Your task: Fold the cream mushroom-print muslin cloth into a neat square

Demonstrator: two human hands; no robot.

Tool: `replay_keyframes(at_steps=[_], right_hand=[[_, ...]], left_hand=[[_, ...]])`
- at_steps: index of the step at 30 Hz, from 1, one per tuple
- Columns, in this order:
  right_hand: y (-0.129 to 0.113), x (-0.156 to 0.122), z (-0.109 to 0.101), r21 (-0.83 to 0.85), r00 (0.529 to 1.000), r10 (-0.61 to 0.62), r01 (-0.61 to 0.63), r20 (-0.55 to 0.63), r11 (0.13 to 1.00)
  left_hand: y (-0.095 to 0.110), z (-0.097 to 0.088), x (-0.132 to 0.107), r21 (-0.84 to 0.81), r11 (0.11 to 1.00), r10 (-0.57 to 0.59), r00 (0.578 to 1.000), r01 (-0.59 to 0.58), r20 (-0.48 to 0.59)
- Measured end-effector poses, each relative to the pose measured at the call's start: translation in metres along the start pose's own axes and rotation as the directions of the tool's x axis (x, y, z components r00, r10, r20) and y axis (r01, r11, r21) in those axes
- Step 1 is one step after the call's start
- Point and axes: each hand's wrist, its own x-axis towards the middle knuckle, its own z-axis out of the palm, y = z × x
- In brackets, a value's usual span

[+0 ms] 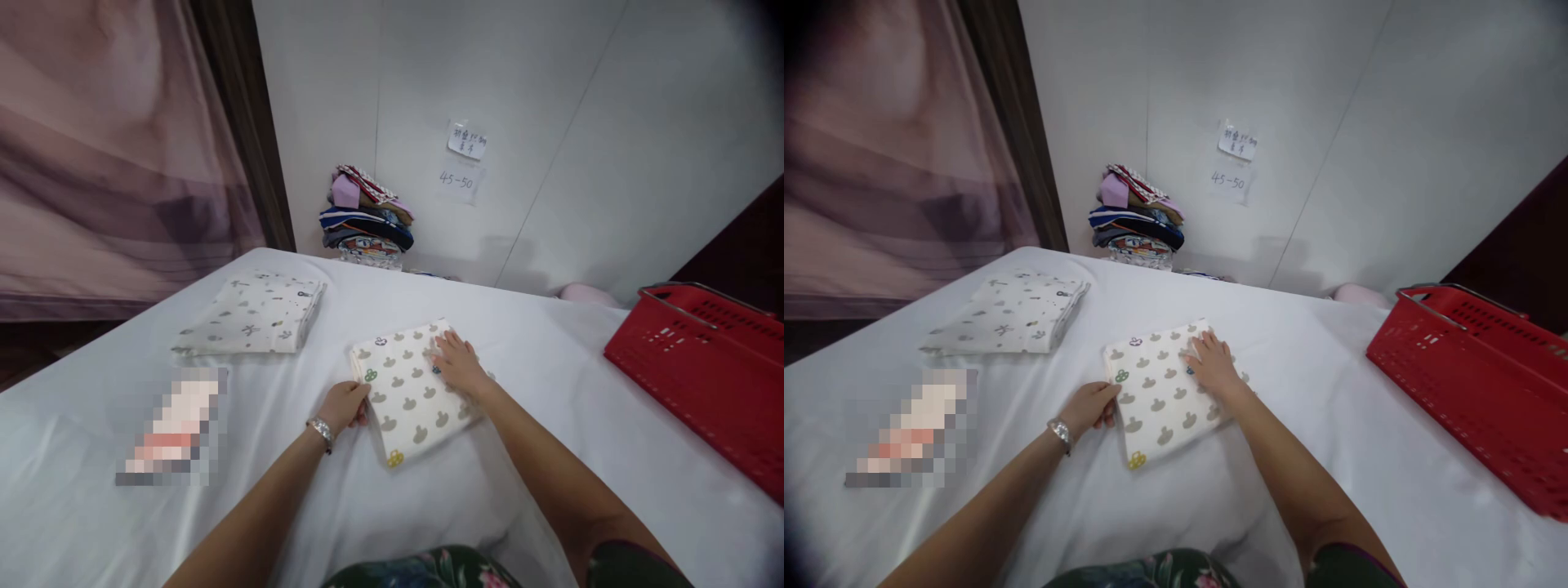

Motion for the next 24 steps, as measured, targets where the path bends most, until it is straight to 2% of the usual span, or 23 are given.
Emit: replay_keyframes(at_steps=[3, 7, 9, 12, 14, 16, 18, 19, 21, 22, 23, 24], right_hand=[[0.007, 0.009, -0.002, -0.032, 0.996, -0.028, 0.025, -0.088, 0.999], [0.015, 0.023, 0.008, -0.030, 1.000, 0.015, -0.015, 0.006, 0.999], [0.017, 0.027, 0.013, -0.010, 1.000, 0.028, -0.028, 0.010, 1.000], [0.017, 0.027, 0.012, 0.045, 0.999, 0.038, -0.038, -0.006, 0.998], [0.015, 0.026, 0.006, 0.069, 0.999, 0.044, -0.042, -0.024, 0.997], [0.008, 0.028, -0.001, 0.059, 0.998, 0.011, -0.007, -0.067, 0.998], [-0.001, 0.033, -0.004, 0.026, 0.992, -0.060, 0.063, -0.115, 0.998], [-0.007, 0.037, -0.004, 0.007, 0.986, -0.100, 0.102, -0.131, 0.995], [-0.017, 0.048, 0.000, -0.028, 0.980, -0.150, 0.147, -0.131, 0.989], [-0.021, 0.053, 0.004, -0.042, 0.981, -0.159, 0.155, -0.112, 0.987], [-0.024, 0.059, 0.008, -0.054, 0.983, -0.162, 0.158, -0.084, 0.986], [-0.026, 0.063, 0.012, -0.062, 0.985, -0.161, 0.158, -0.053, 0.985]], left_hand=[[0.001, 0.000, -0.001, 0.003, 1.000, 0.003, 1.000, -0.003, 0.007], [0.002, 0.001, -0.001, 0.016, 1.000, -0.004, 1.000, 0.004, 0.002], [0.001, -0.001, -0.002, 0.040, 0.999, -0.010, 1.000, 0.009, 0.024], [0.007, -0.010, -0.006, 0.205, 0.979, -0.010, 0.999, 0.001, 0.043], [0.019, -0.016, -0.010, 0.432, 0.901, 0.059, 0.998, -0.038, -0.036], [0.036, -0.018, -0.014, 0.658, 0.750, 0.228, 0.959, -0.063, -0.169], [0.053, -0.012, -0.014, 0.794, 0.600, 0.448, 0.864, -0.100, -0.230], [0.060, -0.006, -0.011, 0.831, 0.533, 0.552, 0.809, -0.157, -0.201], [0.065, 0.007, 0.001, 0.864, 0.395, 0.700, 0.712, -0.312, -0.063], [0.063, 0.014, 0.009, 0.868, 0.339, 0.726, 0.688, -0.363, 0.005], [0.059, 0.020, 0.019, 0.872, 0.319, 0.717, 0.696, -0.371, 0.034], [0.053, 0.024, 0.028, 0.877, 0.334, 0.677, 0.735, -0.346, 0.032]])
